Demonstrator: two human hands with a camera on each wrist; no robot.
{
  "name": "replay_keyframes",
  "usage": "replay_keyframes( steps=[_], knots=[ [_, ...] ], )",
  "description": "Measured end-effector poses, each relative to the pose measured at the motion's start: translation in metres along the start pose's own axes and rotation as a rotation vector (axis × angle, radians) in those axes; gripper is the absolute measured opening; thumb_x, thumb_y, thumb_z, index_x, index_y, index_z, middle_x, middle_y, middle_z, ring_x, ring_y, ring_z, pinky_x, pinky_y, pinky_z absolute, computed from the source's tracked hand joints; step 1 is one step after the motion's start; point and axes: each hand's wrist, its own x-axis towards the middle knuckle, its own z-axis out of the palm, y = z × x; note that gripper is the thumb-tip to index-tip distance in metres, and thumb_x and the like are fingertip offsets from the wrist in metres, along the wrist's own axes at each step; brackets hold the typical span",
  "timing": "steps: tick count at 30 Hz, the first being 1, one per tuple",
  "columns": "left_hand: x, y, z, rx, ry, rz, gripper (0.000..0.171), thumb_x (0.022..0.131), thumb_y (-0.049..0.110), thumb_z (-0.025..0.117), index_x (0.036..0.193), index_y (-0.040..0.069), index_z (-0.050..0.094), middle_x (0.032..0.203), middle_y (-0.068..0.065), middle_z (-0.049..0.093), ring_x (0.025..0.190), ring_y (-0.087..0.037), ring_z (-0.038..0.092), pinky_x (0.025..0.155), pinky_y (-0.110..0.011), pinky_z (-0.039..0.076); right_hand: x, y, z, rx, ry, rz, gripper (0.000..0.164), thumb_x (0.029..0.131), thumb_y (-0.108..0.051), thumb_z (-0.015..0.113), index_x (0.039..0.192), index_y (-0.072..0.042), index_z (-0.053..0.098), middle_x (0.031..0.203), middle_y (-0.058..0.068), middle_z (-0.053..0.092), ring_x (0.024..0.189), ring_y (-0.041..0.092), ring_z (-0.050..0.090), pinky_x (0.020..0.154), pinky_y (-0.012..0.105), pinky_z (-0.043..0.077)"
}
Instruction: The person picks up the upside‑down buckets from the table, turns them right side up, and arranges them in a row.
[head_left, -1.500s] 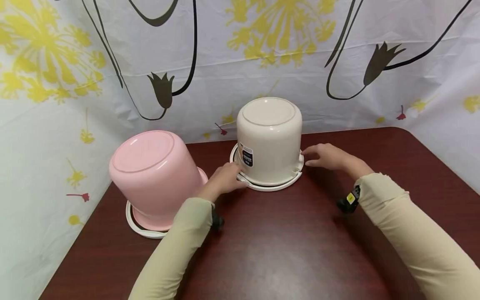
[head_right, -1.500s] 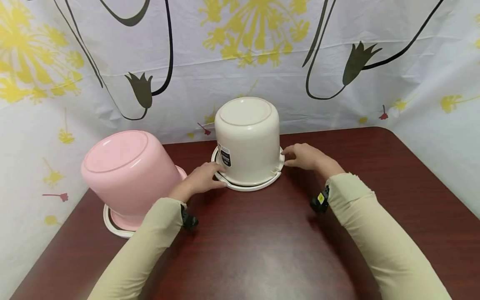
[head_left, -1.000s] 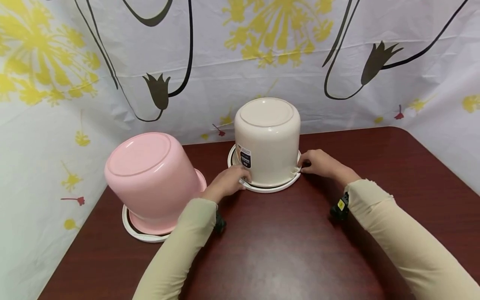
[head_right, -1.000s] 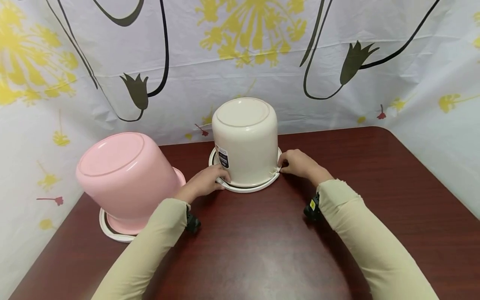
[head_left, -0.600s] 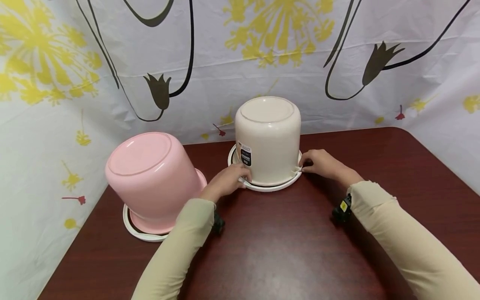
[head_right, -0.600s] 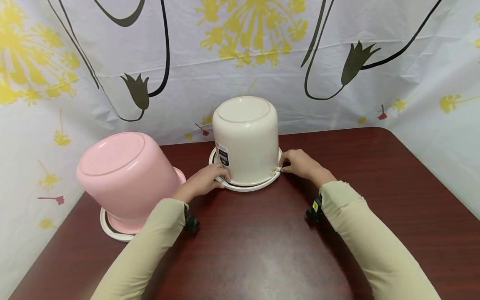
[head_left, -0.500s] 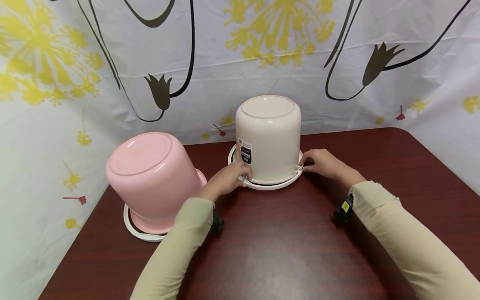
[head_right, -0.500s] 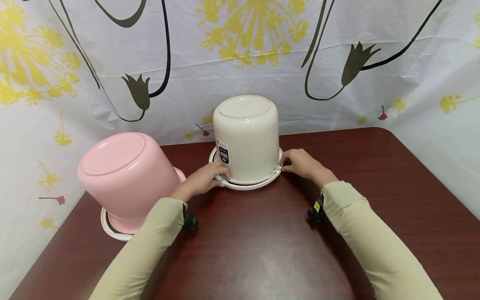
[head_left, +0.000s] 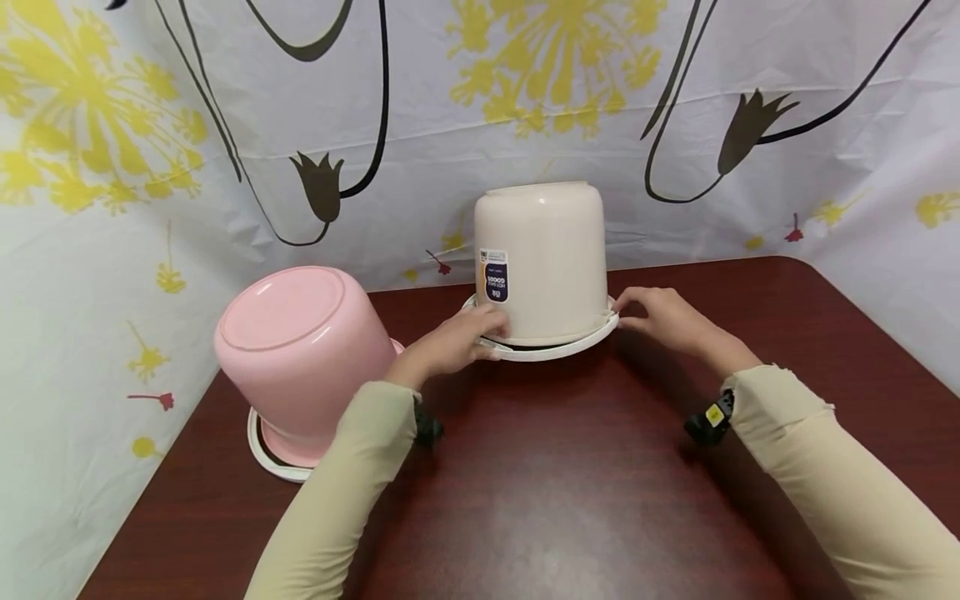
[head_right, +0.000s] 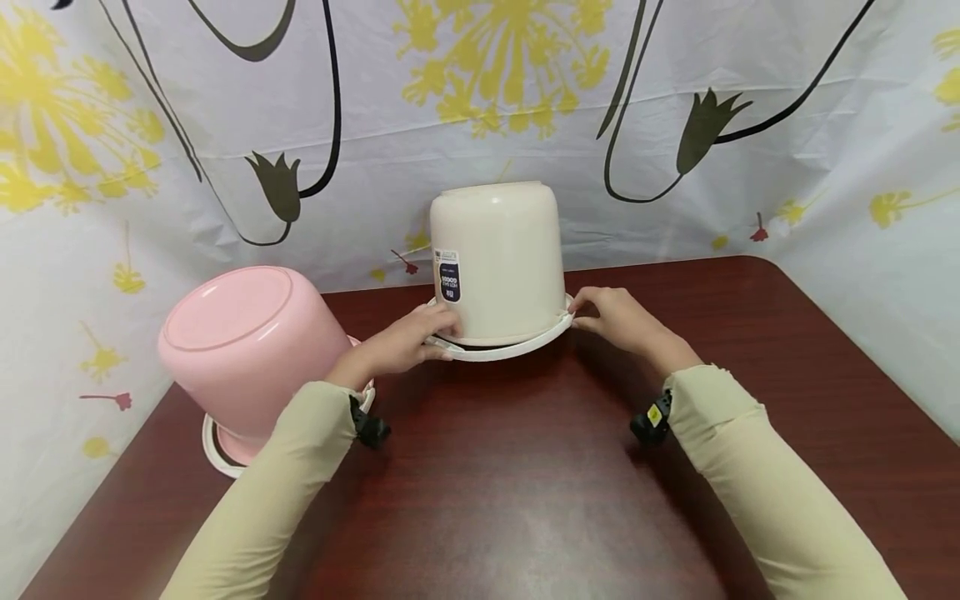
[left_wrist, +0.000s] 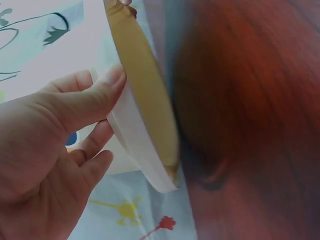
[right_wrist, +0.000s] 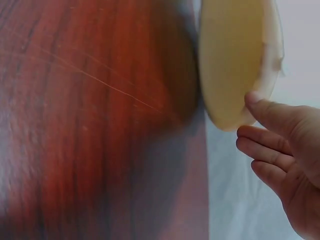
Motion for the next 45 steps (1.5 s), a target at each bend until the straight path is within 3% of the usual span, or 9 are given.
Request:
replay_keyframes(
  steps=[12, 19, 25, 35, 40, 45],
  knots=[
    [0.011, 0.014, -0.022, -0.248, -0.037, 0.098, 0.023, 0.085, 0.010, 0.065, 0.100, 0.005, 0.047, 0.089, -0.005, 0.045, 0.087, -0.018, 0.043, 0.080, -0.029, 0.037, -0.011, -0.013, -0.036, 0.014, 0.141, -0.014, 0.015, 0.085, -0.007, 0.064, 0.100, -0.010, 0.058, 0.095, 0.007, 0.067, 0.090, 0.023, 0.062, 0.077, 0.041, 0.045],
    [0.013, 0.023, -0.029, -0.474, -0.046, 0.061, 0.023, 0.088, 0.006, 0.061, 0.104, 0.005, 0.044, 0.091, -0.008, 0.048, 0.083, -0.018, 0.048, 0.070, -0.027, 0.045, -0.012, -0.025, -0.060, -0.029, 0.174, -0.041, 0.014, 0.089, -0.008, 0.060, 0.102, -0.007, 0.057, 0.093, 0.008, 0.067, 0.088, 0.024, 0.062, 0.074, 0.041, 0.045],
    [0.014, 0.030, -0.034, -0.620, 0.008, 0.070, 0.023, 0.088, 0.002, 0.059, 0.105, 0.003, 0.044, 0.091, -0.010, 0.049, 0.083, -0.018, 0.049, 0.070, -0.029, 0.046, -0.007, -0.035, -0.083, -0.086, 0.183, -0.038, 0.014, 0.090, -0.010, 0.058, 0.104, -0.007, 0.057, 0.090, 0.012, 0.068, 0.087, 0.029, 0.062, 0.073, 0.045, 0.044],
    [0.018, 0.040, -0.039, -0.888, 0.099, 0.172, 0.016, 0.090, -0.008, 0.047, 0.103, -0.002, 0.040, 0.088, -0.009, 0.042, 0.080, -0.020, 0.042, 0.071, -0.028, 0.037, 0.007, -0.049, -0.115, -0.162, 0.131, -0.053, 0.016, 0.095, -0.015, 0.050, 0.109, -0.008, 0.057, 0.089, 0.012, 0.068, 0.075, 0.026, 0.057, 0.065, 0.041, 0.040],
    [0.018, 0.046, -0.041, -1.042, 0.171, 0.121, 0.012, 0.092, -0.009, 0.042, 0.101, -0.003, 0.041, 0.089, -0.006, 0.043, 0.078, -0.015, 0.043, 0.071, -0.024, 0.037, 0.016, -0.056, -0.122, -0.218, 0.093, -0.044, 0.020, 0.097, -0.016, 0.046, 0.112, -0.007, 0.056, 0.088, 0.016, 0.065, 0.072, 0.027, 0.056, 0.063, 0.041, 0.040],
    [0.015, 0.047, -0.040, -1.224, 0.232, 0.057, 0.015, 0.093, -0.007, 0.035, 0.100, 0.004, 0.043, 0.091, -0.007, 0.043, 0.082, -0.014, 0.045, 0.070, -0.024, 0.041, 0.025, -0.060, -0.125, -0.230, 0.135, -0.052, 0.023, 0.097, -0.019, 0.048, 0.107, -0.004, 0.060, 0.075, 0.013, 0.061, 0.064, 0.025, 0.052, 0.060, 0.040, 0.040]
  ],
)
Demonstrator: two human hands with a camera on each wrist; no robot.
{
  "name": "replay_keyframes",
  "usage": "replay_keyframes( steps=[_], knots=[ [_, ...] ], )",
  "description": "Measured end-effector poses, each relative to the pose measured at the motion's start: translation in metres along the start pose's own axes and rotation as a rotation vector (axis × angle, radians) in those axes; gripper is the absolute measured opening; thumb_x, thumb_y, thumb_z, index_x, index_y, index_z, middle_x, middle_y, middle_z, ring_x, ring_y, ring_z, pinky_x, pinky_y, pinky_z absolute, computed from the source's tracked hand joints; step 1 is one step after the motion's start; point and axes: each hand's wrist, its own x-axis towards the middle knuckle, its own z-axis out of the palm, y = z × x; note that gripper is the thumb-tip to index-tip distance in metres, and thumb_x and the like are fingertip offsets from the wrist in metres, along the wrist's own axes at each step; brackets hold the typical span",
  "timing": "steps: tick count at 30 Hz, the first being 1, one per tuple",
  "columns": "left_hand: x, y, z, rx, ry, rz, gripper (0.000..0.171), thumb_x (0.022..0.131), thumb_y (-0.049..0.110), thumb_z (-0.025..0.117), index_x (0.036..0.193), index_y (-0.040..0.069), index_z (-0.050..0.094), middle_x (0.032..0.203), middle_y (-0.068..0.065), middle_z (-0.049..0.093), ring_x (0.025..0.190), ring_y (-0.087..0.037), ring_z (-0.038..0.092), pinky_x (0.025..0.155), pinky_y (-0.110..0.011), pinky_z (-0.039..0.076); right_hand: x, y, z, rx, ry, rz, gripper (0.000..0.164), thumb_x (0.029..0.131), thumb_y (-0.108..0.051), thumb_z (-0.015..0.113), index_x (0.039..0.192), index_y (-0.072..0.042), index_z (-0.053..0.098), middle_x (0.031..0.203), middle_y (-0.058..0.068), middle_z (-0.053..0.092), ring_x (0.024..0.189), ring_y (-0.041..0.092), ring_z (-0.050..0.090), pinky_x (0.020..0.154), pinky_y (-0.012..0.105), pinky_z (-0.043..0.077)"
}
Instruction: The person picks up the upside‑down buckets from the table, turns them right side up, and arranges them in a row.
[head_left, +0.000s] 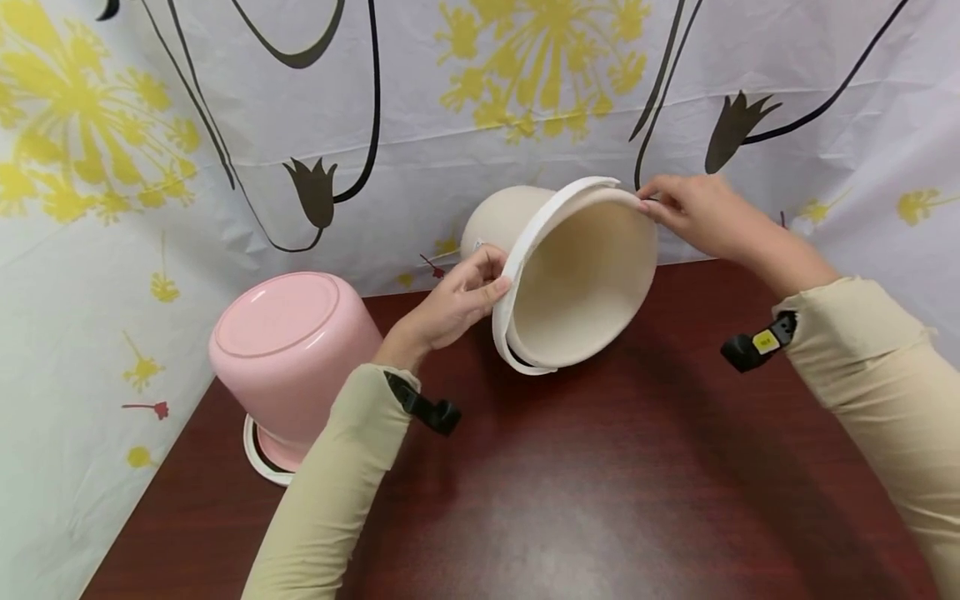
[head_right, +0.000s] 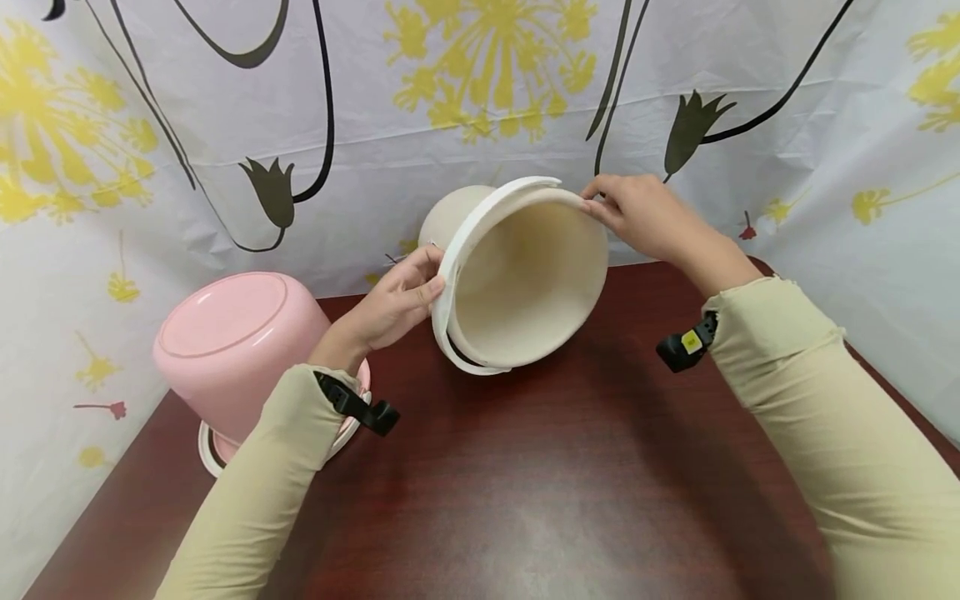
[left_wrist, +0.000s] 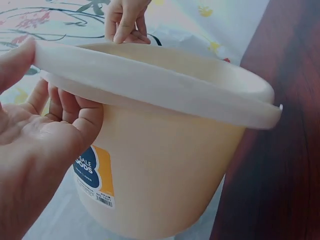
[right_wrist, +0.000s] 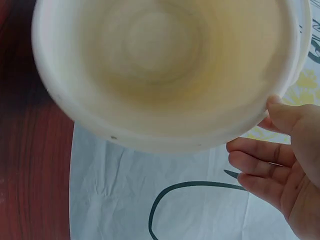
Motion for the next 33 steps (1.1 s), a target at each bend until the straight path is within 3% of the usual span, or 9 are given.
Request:
replay_keyframes(
  steps=[7, 16, 22, 26, 29, 33],
  knots=[
    [-0.003, -0.006, -0.003, -0.197, 0.089, 0.017, 0.016, 0.097, 0.001, 0.029, 0.102, 0.006, 0.043, 0.095, -0.006, 0.048, 0.085, -0.014, 0.050, 0.073, -0.027, 0.043, 0.007, 0.002, 0.000, 0.106, -0.032, 0.103, 0.033, 0.097, -0.026, 0.047, 0.113, 0.000, 0.059, 0.097, 0.022, 0.064, 0.088, 0.036, 0.059, 0.074, 0.049, 0.043],
    [-0.008, -0.015, -0.011, -0.423, 0.209, 0.082, 0.021, 0.100, 0.012, 0.025, 0.100, 0.008, 0.046, 0.093, -0.003, 0.052, 0.087, -0.014, 0.050, 0.080, -0.030, 0.038, 0.005, 0.012, 0.012, 0.186, -0.050, 0.178, 0.031, 0.095, -0.024, 0.050, 0.111, 0.001, 0.060, 0.081, 0.013, 0.066, 0.069, 0.016, 0.059, 0.065, 0.031, 0.041],
    [-0.010, -0.019, -0.013, -0.563, 0.290, 0.114, 0.031, 0.101, 0.016, 0.021, 0.113, 0.010, 0.049, 0.111, -0.003, 0.055, 0.104, -0.016, 0.049, 0.090, -0.036, 0.035, -0.005, 0.014, 0.022, 0.379, -0.053, 0.297, 0.037, 0.093, -0.025, 0.054, 0.112, 0.006, 0.058, 0.077, 0.012, 0.067, 0.062, 0.006, 0.060, 0.060, 0.019, 0.045],
    [-0.010, -0.022, -0.013, -0.637, 0.327, 0.118, 0.036, 0.102, 0.019, 0.021, 0.130, 0.011, 0.041, 0.137, -0.009, 0.038, 0.115, -0.017, 0.044, 0.100, -0.042, 0.027, -0.012, 0.012, 0.029, 0.569, -0.035, 0.368, 0.041, 0.091, -0.023, 0.058, 0.113, 0.011, 0.055, 0.083, 0.010, 0.067, 0.064, 0.010, 0.063, 0.058, 0.022, 0.051],
    [-0.010, -0.024, -0.013, -0.691, 0.343, 0.121, 0.037, 0.102, 0.021, 0.021, 0.132, 0.014, 0.040, 0.148, -0.009, 0.019, 0.116, -0.015, 0.043, 0.104, -0.043, 0.021, -0.018, 0.009, 0.031, 0.675, -0.043, 0.404, 0.046, 0.090, -0.022, 0.059, 0.120, 0.012, 0.050, 0.087, 0.006, 0.066, 0.067, 0.010, 0.065, 0.061, 0.023, 0.052],
    [-0.008, -0.026, -0.014, -0.760, 0.356, 0.108, 0.034, 0.101, 0.023, 0.022, 0.125, 0.017, 0.045, 0.144, -0.006, 0.024, 0.114, -0.014, 0.045, 0.099, -0.041, 0.027, -0.025, 0.007, 0.032, 0.754, -0.050, 0.431, 0.050, 0.089, -0.019, 0.060, 0.126, 0.011, 0.045, 0.086, -0.002, 0.065, 0.072, 0.005, 0.063, 0.065, 0.021, 0.051]
  ],
)
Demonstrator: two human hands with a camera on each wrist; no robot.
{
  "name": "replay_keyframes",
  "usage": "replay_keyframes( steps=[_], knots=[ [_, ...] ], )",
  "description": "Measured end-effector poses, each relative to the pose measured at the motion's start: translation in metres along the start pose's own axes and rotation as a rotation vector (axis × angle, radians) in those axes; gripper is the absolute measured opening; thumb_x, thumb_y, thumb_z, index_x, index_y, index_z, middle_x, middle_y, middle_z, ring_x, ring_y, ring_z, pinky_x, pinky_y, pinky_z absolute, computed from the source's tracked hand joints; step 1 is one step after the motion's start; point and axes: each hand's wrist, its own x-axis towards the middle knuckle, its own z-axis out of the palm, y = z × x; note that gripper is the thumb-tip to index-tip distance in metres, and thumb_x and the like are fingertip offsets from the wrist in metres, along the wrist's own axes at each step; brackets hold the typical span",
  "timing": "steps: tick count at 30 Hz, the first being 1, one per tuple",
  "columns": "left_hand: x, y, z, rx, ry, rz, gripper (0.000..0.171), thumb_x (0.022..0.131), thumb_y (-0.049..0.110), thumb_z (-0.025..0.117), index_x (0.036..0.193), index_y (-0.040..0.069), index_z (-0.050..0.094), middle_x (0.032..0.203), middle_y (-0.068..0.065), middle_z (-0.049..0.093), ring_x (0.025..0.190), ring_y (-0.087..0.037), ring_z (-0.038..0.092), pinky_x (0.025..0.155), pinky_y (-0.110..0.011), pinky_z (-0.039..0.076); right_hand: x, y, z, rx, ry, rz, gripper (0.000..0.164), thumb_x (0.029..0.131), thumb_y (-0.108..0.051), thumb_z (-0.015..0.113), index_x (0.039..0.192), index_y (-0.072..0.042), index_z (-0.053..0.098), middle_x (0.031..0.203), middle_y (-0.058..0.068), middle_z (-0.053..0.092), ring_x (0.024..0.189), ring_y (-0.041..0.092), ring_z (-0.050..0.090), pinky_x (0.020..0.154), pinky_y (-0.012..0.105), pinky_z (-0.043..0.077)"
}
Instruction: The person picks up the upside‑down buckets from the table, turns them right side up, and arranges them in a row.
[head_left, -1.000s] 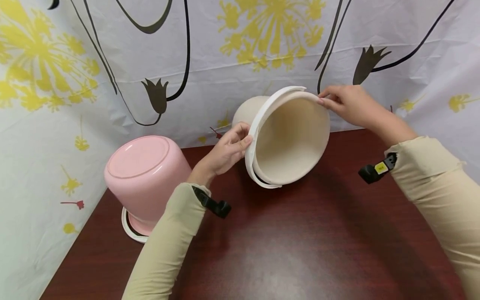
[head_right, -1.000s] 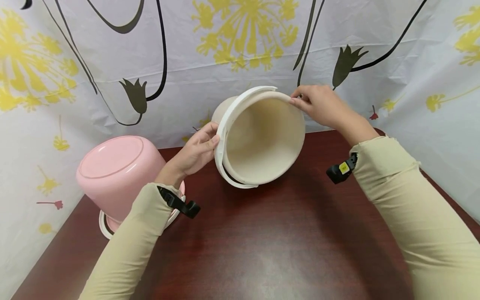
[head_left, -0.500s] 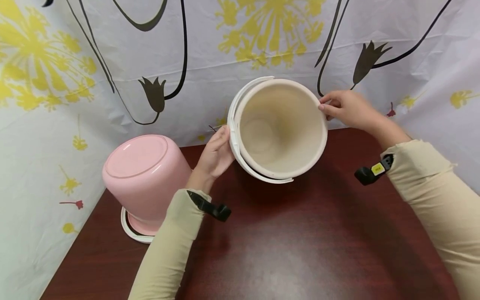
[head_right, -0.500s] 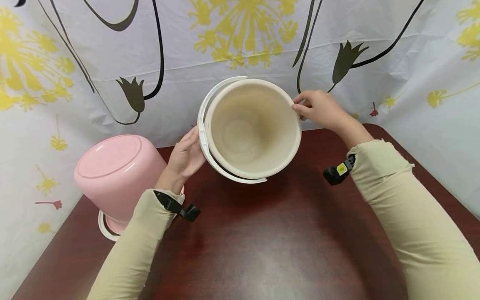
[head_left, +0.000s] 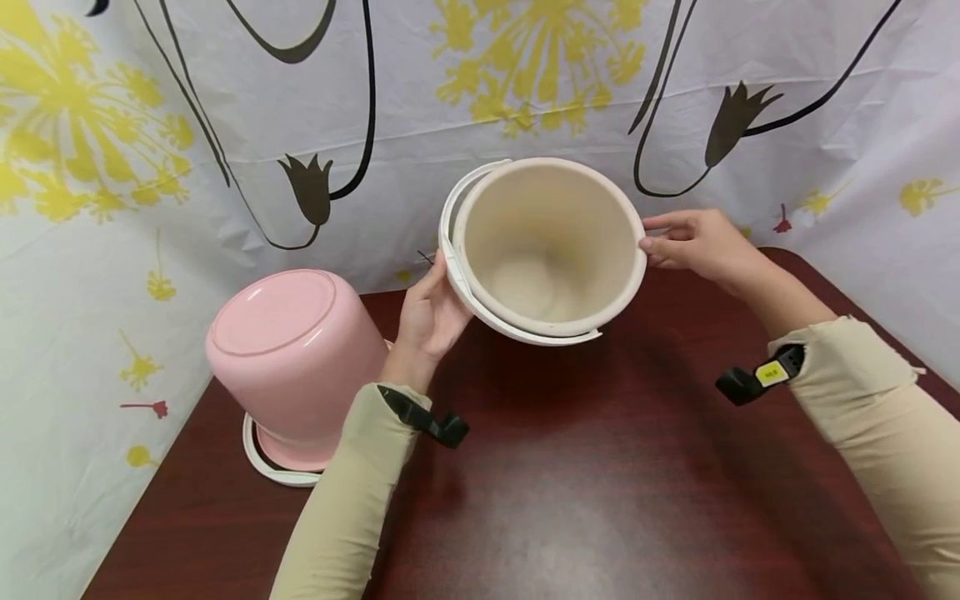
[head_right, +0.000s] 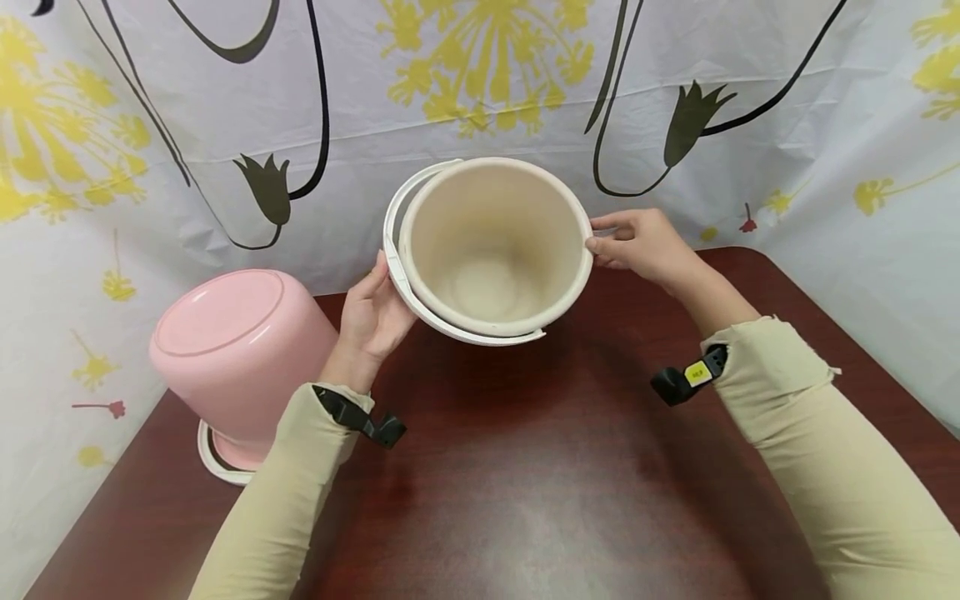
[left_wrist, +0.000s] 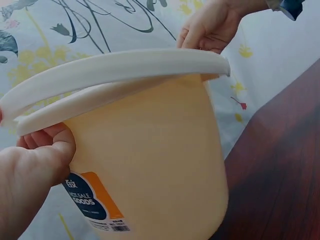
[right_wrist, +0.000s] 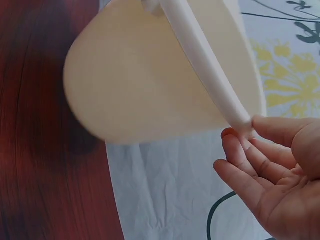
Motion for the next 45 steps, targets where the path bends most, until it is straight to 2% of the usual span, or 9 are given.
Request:
replay_keyframes(
  steps=[3, 6, 10, 15, 24, 30, 33, 39, 45],
  knots=[
    [0.002, 0.000, 0.000, -0.031, 0.029, -0.015, 0.032, 0.101, 0.024, 0.024, 0.124, 0.018, 0.046, 0.144, -0.005, 0.025, 0.112, -0.015, 0.046, 0.093, -0.037, 0.035, -0.002, 0.000, 0.001, 0.032, 0.019, -0.001, 0.050, 0.089, -0.017, 0.061, 0.128, 0.011, 0.045, 0.084, -0.008, 0.064, 0.074, 0.001, 0.062, 0.067, 0.018, 0.050],
    [0.005, 0.000, 0.002, -0.035, 0.079, -0.030, 0.028, 0.101, 0.026, 0.029, 0.122, 0.018, 0.046, 0.149, -0.007, 0.017, 0.111, -0.015, 0.046, 0.088, -0.035, 0.039, -0.001, 0.000, 0.002, 0.063, 0.056, -0.010, 0.050, 0.089, -0.018, 0.061, 0.126, 0.012, 0.045, 0.083, -0.012, 0.064, 0.073, 0.000, 0.062, 0.066, 0.017, 0.050],
    [0.009, 0.000, 0.003, -0.017, 0.149, -0.058, 0.028, 0.100, 0.028, 0.033, 0.122, 0.016, 0.045, 0.150, -0.010, 0.013, 0.109, -0.017, 0.044, 0.087, -0.034, 0.038, 0.003, 0.000, 0.003, 0.071, 0.095, 0.000, 0.051, 0.089, -0.020, 0.061, 0.124, 0.013, 0.047, 0.082, -0.014, 0.064, 0.071, -0.001, 0.062, 0.065, 0.016, 0.049],
    [0.012, 0.000, 0.004, -0.044, 0.216, -0.088, 0.030, 0.099, 0.031, 0.035, 0.123, 0.014, 0.044, 0.146, -0.010, 0.018, 0.104, -0.016, 0.045, 0.083, -0.031, 0.038, 0.006, -0.001, 0.003, 0.018, 0.118, 0.028, 0.050, 0.089, -0.025, 0.061, 0.123, 0.010, 0.051, 0.081, -0.016, 0.062, 0.071, -0.003, 0.061, 0.064, 0.014, 0.048],
    [0.014, 0.002, 0.000, -0.039, 0.243, -0.137, 0.022, 0.099, 0.031, 0.036, 0.112, 0.016, 0.045, 0.121, -0.009, 0.036, 0.097, -0.017, 0.043, 0.075, -0.027, 0.038, 0.014, 0.003, 0.006, 0.001, 0.119, 0.067, 0.049, 0.090, -0.027, 0.058, 0.124, 0.008, 0.051, 0.084, -0.015, 0.062, 0.072, -0.004, 0.059, 0.067, 0.016, 0.049],
    [0.019, 0.002, -0.003, -0.033, 0.281, -0.145, 0.033, 0.098, 0.035, 0.038, 0.120, 0.011, 0.043, 0.117, -0.010, 0.037, 0.096, -0.018, 0.041, 0.073, -0.027, 0.038, 0.021, 0.004, 0.008, -0.013, 0.122, 0.072, 0.048, 0.091, -0.028, 0.057, 0.124, 0.007, 0.052, 0.088, -0.012, 0.062, 0.073, -0.005, 0.058, 0.067, 0.015, 0.049],
    [0.021, 0.003, -0.004, -0.043, 0.314, -0.147, 0.035, 0.097, 0.036, 0.040, 0.120, 0.010, 0.043, 0.110, -0.009, 0.041, 0.091, -0.018, 0.042, 0.070, -0.027, 0.038, 0.023, 0.004, 0.010, -0.005, 0.122, 0.068, 0.049, 0.091, -0.028, 0.057, 0.124, 0.007, 0.052, 0.092, -0.010, 0.062, 0.075, -0.004, 0.058, 0.068, 0.016, 0.049],
    [0.021, 0.004, -0.006, -0.063, 0.353, -0.157, 0.028, 0.096, 0.035, 0.042, 0.107, 0.010, 0.050, 0.094, -0.007, 0.046, 0.081, -0.018, 0.045, 0.066, -0.026, 0.038, 0.024, 0.006, 0.011, -0.011, 0.120, 0.083, 0.051, 0.090, -0.031, 0.057, 0.124, 0.007, 0.052, 0.094, -0.008, 0.062, 0.075, -0.003, 0.058, 0.066, 0.014, 0.048],
    [0.018, 0.004, -0.010, -0.024, 0.393, -0.152, 0.025, 0.096, 0.032, 0.044, 0.097, 0.009, 0.055, 0.092, -0.006, 0.047, 0.080, -0.018, 0.044, 0.068, -0.027, 0.039, 0.026, 0.006, 0.010, -0.004, 0.121, 0.067, 0.050, 0.091, -0.028, 0.057, 0.123, 0.009, 0.051, 0.089, -0.011, 0.062, 0.073, -0.005, 0.058, 0.066, 0.015, 0.049]
  ],
)
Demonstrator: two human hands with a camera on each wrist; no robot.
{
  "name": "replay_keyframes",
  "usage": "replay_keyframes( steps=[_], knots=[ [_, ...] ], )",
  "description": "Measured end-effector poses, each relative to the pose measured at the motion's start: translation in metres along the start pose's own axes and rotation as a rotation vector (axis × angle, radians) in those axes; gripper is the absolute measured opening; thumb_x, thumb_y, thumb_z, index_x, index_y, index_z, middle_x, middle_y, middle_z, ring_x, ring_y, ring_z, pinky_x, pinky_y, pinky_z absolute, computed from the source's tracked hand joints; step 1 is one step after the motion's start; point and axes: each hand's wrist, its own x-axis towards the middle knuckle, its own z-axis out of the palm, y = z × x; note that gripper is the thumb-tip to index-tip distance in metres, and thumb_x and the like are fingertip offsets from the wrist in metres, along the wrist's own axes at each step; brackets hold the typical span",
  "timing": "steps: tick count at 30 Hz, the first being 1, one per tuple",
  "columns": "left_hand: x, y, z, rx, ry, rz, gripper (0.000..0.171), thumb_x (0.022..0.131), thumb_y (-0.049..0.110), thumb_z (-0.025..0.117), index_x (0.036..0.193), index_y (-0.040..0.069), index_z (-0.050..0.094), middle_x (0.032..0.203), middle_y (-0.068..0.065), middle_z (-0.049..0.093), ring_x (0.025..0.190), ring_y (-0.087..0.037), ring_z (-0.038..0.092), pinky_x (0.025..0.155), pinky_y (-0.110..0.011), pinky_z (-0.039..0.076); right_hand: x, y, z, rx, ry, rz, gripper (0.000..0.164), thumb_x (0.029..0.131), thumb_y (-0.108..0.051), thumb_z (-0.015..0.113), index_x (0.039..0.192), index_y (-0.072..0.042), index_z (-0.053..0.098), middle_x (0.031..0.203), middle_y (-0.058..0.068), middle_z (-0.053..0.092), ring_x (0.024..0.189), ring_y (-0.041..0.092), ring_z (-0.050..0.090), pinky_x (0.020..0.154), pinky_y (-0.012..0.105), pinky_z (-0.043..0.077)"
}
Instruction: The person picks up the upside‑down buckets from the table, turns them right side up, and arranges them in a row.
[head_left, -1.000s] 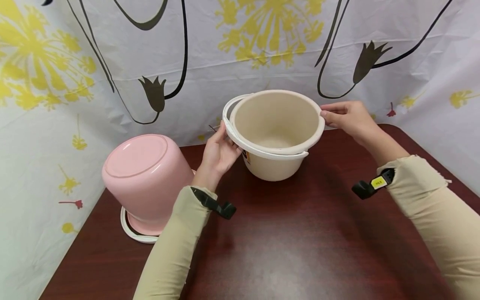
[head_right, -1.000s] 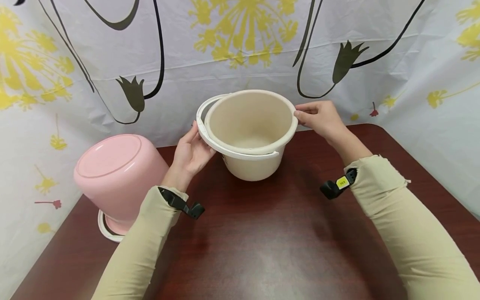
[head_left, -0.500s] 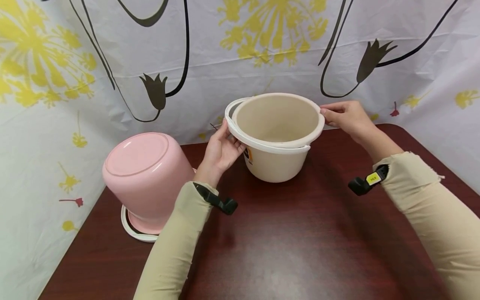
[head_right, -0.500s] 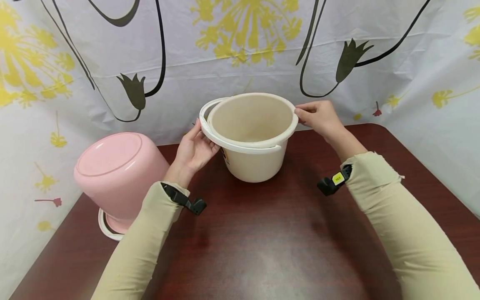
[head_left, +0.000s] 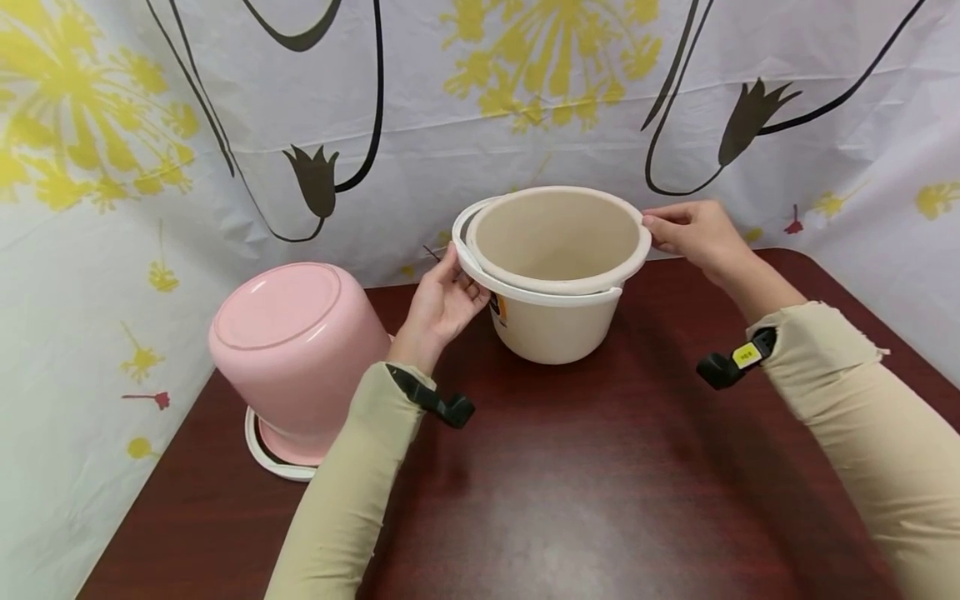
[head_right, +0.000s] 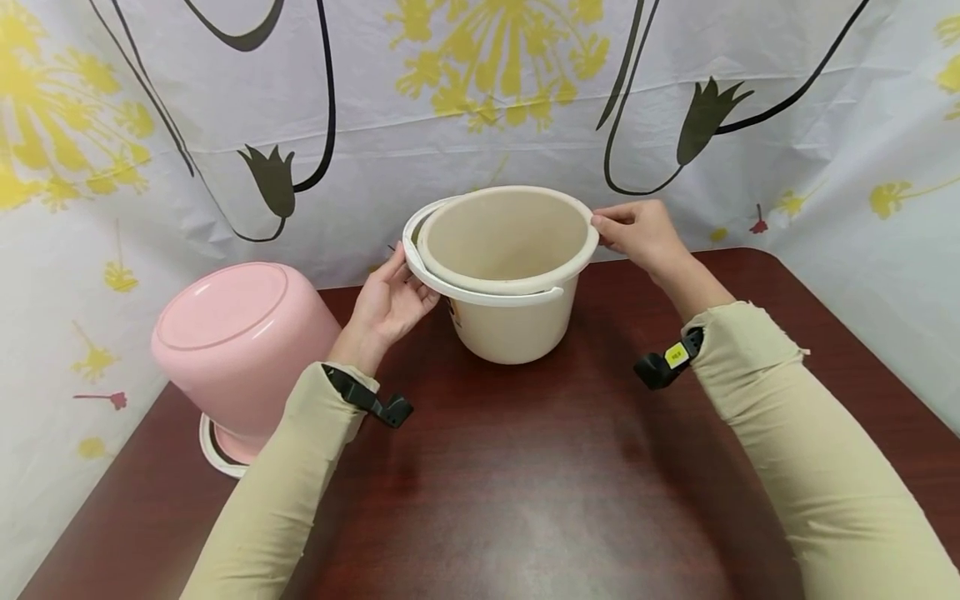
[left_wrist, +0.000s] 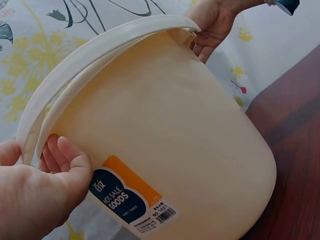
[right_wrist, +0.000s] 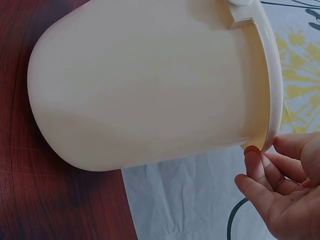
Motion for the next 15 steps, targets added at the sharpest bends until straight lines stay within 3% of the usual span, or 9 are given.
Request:
replay_keyframes(
  steps=[8, 15],
  knots=[
    [0.003, -0.009, -0.019, 0.003, 0.033, 0.007, 0.020, 0.098, 0.023, 0.041, 0.094, 0.009, 0.055, 0.099, -0.005, 0.047, 0.088, -0.014, 0.047, 0.075, -0.023, 0.041, -0.001, 0.000, -0.002, -0.002, -0.001, -0.012, 0.048, 0.091, -0.027, 0.057, 0.123, 0.009, 0.051, 0.089, -0.012, 0.061, 0.073, -0.005, 0.058, 0.066, 0.015, 0.049],
    [0.005, -0.022, -0.036, 0.039, 0.141, -0.047, 0.014, 0.098, 0.016, 0.042, 0.090, 0.010, 0.052, 0.092, -0.003, 0.051, 0.081, -0.013, 0.051, 0.073, -0.022, 0.044, -0.001, 0.001, -0.001, 0.008, -0.005, -0.016, 0.049, 0.091, -0.027, 0.057, 0.123, 0.009, 0.052, 0.089, -0.011, 0.061, 0.073, -0.005, 0.058, 0.067, 0.016, 0.049]
  ],
)
